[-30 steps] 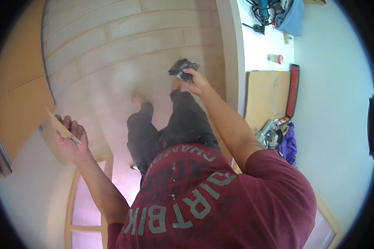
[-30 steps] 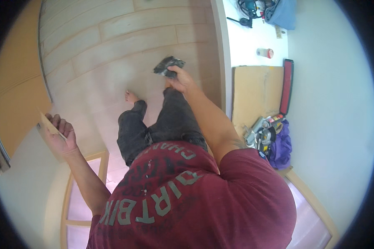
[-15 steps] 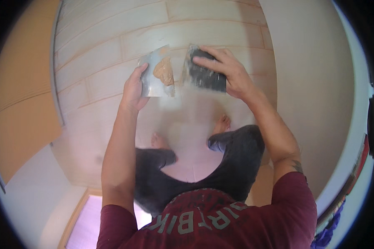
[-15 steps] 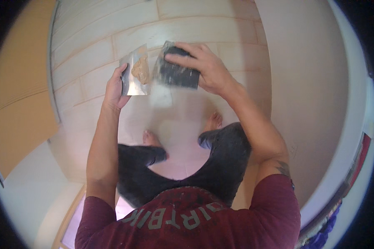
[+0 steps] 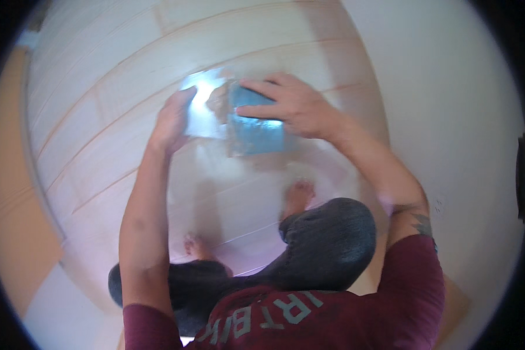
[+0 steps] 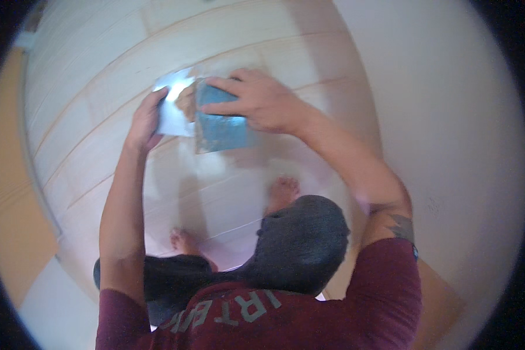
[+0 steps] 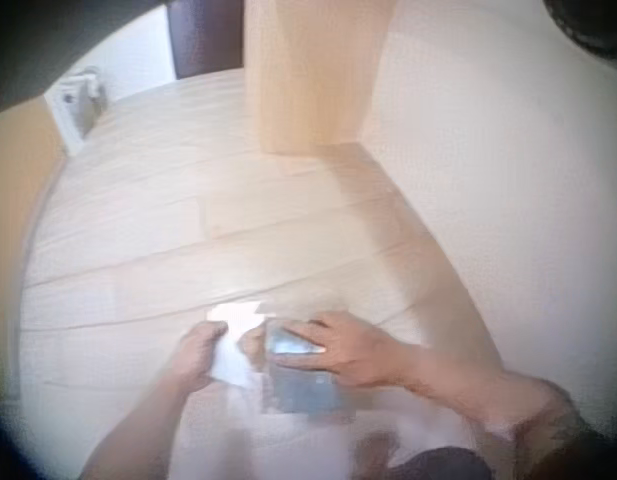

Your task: The person applies grout to the gaps between floor tiles using a grout float and a trowel. They spread the grout across the surface and work it into the joints, then scrape off the excess. The person briefly moves to a countertop to gather more grout before returning to the floor to continue the task.

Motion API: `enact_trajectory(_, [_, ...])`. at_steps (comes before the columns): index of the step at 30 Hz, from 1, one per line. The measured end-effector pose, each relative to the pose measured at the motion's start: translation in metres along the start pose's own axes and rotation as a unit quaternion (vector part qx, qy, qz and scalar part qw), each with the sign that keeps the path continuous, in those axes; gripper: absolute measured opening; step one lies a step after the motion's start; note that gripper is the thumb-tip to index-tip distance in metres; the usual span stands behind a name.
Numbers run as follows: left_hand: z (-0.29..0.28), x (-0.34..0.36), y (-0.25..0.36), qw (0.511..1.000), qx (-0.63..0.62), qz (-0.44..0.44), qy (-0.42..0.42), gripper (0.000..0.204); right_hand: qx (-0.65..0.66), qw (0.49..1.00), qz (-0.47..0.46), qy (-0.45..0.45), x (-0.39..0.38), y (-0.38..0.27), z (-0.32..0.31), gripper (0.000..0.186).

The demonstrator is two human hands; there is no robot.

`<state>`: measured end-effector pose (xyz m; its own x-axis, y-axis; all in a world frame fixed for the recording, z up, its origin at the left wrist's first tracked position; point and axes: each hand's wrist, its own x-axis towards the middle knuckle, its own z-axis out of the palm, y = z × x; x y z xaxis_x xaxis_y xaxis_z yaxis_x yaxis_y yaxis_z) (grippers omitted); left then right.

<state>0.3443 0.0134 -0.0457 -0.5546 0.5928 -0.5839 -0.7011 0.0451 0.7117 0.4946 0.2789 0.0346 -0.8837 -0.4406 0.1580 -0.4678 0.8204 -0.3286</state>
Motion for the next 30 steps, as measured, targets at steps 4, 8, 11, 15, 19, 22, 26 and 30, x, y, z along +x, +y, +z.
enact_trajectory(4, [-0.025,0.004,-0.051,0.993,-0.115,0.009,-0.003,0.043,0.032,0.992,0.114,0.041,-0.071,0.017,0.048,0.068])
enact_trajectory(8, [-0.041,-0.002,-0.129,0.99,-0.061,-0.1,0.075,0.046,-0.032,0.954,0.295,0.049,-0.177,0.061,0.077,0.073])
enact_trajectory(11, [-0.033,-0.003,-0.193,0.985,-0.009,-0.172,0.03,0.047,-0.06,0.9,0.43,0.023,-0.243,0.104,0.084,0.072])
enact_trajectory(15, [-0.028,-0.002,-0.244,0.967,0.045,-0.247,-0.05,0.039,-0.117,0.853,0.508,0.0,-0.293,0.154,0.094,0.073])
enact_trajectory(19, [-0.038,-0.009,-0.252,0.962,0.135,-0.224,-0.078,0.029,-0.142,0.856,0.497,0.016,-0.314,0.172,0.113,0.089])
enact_trajectory(22, [-0.043,-0.011,-0.249,0.956,0.157,-0.239,-0.072,0.027,-0.144,0.853,0.501,0.013,-0.322,0.187,0.123,0.089])
enact_trajectory(26, [-0.036,-0.009,-0.246,0.959,0.13,-0.242,-0.062,0.025,-0.163,0.855,0.492,0.008,-0.332,0.209,0.132,0.088])
enact_trajectory(30, [-0.031,-0.002,-0.246,0.946,0.18,-0.269,-0.019,0.024,-0.158,0.842,0.512,-0.059,-0.342,0.218,0.129,0.083])
